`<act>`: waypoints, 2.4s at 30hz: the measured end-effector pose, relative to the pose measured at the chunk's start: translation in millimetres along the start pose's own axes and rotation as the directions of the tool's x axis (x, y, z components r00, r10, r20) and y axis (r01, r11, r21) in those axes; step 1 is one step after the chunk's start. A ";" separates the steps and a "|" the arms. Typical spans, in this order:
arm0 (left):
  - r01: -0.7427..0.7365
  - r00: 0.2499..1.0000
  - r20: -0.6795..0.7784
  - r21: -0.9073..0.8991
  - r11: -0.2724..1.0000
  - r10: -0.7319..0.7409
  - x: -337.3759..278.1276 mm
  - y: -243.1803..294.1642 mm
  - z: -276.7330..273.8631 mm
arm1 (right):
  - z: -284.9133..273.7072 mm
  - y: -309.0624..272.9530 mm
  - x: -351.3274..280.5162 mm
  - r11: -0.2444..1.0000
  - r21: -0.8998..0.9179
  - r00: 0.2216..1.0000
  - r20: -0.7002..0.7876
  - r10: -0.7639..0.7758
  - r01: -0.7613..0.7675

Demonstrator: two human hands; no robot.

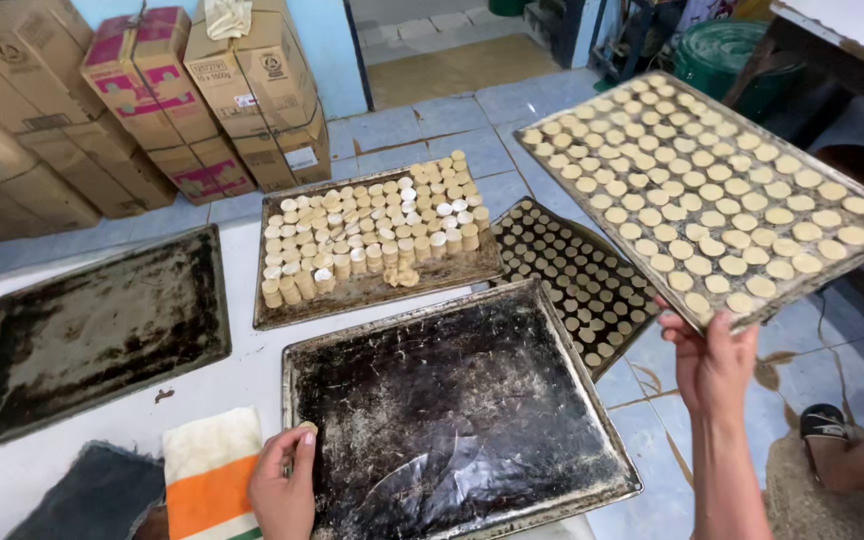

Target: The person stacks small round cookies by hand, picking them from a tray and placing them onto a baking sheet in neat rows. The person continues this repetitive stacking process across multiple trays.

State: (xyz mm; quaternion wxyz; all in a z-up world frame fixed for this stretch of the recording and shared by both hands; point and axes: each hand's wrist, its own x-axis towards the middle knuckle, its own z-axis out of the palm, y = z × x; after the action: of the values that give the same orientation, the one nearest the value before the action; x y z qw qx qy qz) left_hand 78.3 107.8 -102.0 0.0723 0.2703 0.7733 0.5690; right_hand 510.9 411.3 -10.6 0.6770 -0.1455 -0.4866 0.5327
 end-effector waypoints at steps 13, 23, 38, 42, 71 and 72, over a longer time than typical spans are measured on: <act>0.107 0.994 0.026 -0.221 0.969 -0.104 0.9 18.0 -4.4 | -35.7 156.3 -40.7 0.984 0.046 0.958 -0.226 0.177 -0.171; 0.154 0.988 0.059 -0.306 0.940 -0.143 1.3 23.1 -7.5 | -8.9 193.1 -104.3 0.787 -0.363 0.845 -0.406 0.349 -0.499; 0.080 0.905 0.425 -0.229 0.970 0.026 -31.0 107.8 6.1 | 30.6 20.9 -38.2 0.675 -0.698 0.930 0.035 0.366 -0.240; -0.112 0.832 0.491 -0.308 0.945 0.259 -37.1 129.1 9.1 | 137.6 18.1 -61.9 0.615 -0.754 0.592 0.393 0.703 -0.230; -0.338 0.941 0.210 0.655 0.675 0.267 5.8 36.1 -83.8 | 341.0 249.4 -10.3 0.264 -0.787 0.679 0.615 0.400 0.557; -0.341 0.940 0.211 0.654 0.676 0.270 6.7 36.3 -83.9 | 340.3 253.3 -2.4 0.254 -0.777 0.712 0.630 0.311 0.576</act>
State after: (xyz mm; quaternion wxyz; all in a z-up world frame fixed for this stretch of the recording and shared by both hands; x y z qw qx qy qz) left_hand 49.7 48.1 -38.6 -0.0905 0.4302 0.8667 0.2357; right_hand 87.3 398.7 -28.3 0.2584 -0.2685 -0.9254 0.0696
